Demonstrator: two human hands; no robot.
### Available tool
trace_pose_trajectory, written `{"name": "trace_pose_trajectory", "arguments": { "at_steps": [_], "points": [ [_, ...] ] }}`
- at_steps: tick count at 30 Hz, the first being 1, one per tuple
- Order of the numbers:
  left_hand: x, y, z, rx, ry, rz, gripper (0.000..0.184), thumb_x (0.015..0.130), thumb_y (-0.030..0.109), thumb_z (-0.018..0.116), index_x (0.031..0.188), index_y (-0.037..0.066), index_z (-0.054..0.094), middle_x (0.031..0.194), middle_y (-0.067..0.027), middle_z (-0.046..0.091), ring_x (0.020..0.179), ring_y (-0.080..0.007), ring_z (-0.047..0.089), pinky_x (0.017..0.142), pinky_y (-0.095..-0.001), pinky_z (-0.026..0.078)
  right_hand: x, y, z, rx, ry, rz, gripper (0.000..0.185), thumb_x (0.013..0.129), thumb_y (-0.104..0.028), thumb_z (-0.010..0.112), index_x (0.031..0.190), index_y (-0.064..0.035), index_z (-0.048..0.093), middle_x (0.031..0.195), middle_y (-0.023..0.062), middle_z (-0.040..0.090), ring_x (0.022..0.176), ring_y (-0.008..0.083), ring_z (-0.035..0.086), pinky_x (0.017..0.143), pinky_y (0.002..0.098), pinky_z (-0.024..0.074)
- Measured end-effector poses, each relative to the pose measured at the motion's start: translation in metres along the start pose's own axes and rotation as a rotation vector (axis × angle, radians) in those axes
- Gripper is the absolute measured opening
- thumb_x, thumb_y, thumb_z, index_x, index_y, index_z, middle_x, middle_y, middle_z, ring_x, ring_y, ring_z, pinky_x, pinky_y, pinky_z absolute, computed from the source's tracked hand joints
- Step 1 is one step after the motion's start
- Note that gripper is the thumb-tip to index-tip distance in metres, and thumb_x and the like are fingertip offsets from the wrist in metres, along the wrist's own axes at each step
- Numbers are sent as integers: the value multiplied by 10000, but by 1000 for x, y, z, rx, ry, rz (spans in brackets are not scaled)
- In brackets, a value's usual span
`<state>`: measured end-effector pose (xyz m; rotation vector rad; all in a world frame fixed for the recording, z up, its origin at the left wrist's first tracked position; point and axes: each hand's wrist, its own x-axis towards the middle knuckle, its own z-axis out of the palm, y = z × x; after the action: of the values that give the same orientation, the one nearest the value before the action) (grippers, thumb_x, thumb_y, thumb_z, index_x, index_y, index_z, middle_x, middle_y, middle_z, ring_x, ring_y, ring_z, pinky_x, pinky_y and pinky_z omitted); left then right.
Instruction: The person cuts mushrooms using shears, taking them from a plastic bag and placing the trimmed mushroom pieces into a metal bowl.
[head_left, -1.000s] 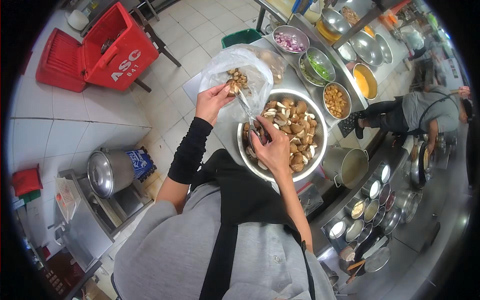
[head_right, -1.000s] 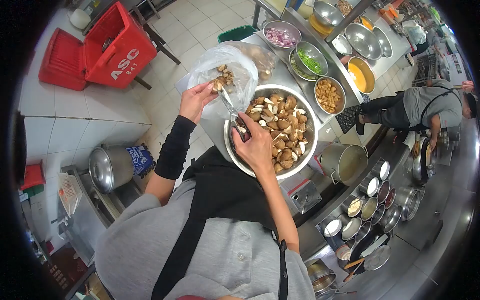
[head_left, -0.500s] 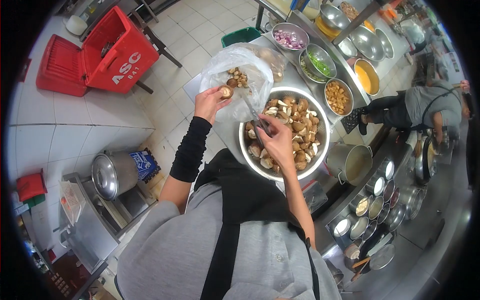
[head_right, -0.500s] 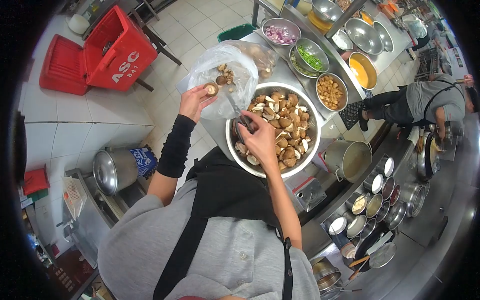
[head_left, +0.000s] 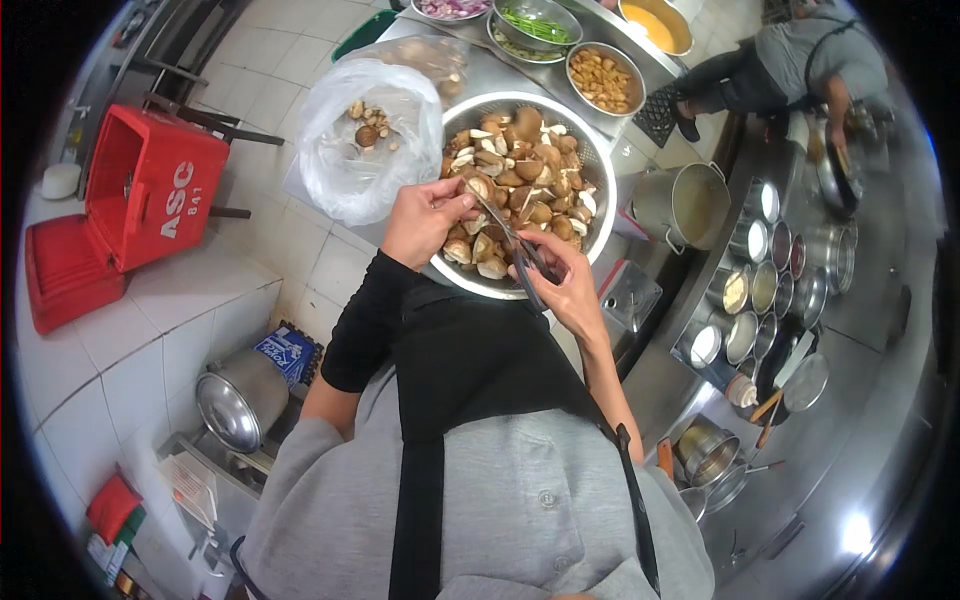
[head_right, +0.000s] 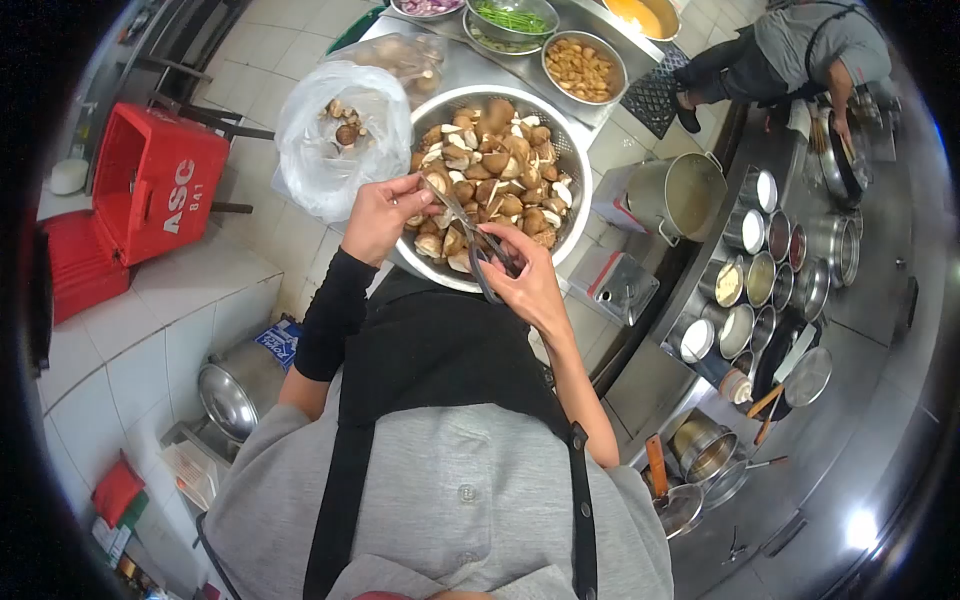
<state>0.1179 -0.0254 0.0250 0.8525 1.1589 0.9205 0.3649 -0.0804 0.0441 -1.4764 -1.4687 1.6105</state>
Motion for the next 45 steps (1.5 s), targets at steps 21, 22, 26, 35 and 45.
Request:
{"name": "trace_pose_trajectory", "arguments": {
  "at_steps": [21,22,26,35,45],
  "points": [
    [4,-35,39,1235,34,636,787,986,370,626,1611,23,296,1672,-236,204,1523,-486,191,1258,-532,199,-28,30,-30,440,435,-68,399,950,-23,703,1342,38,652,855,11,722,652,10,540,563,173,353],
    [4,-36,35,1291,-18,603,827,1013,440,556,1621,-12,226,1717,-221,91,1559,-502,80,1274,-551,143,-27,30,-33,402,440,-76,399,951,-21,701,1341,44,649,862,18,726,657,12,550,571,170,366],
    [-9,3,26,1104,146,700,617,971,270,604,1528,54,451,1623,-231,313,1490,-484,271,1221,-552,248,-30,23,-36,340,486,-130,397,954,-12,691,1341,60,642,860,27,727,661,12,551,571,169,369],
    [117,-52,-143,1139,752,-5,280,904,224,703,1088,20,649,1165,-226,693,1056,-390,690,917,-442,538,-14,8,-8,363,391,-154,407,941,4,688,1345,41,648,848,14,719,683,37,589,606,187,438],
    [66,-33,-148,-38,441,230,392,965,78,680,1319,-62,588,1273,-216,671,1153,-263,685,958,-374,584,33,-61,45,-164,151,-237,445,849,-159,775,1285,-95,717,822,75,741,600,116,616,618,276,511]
  ]
}}
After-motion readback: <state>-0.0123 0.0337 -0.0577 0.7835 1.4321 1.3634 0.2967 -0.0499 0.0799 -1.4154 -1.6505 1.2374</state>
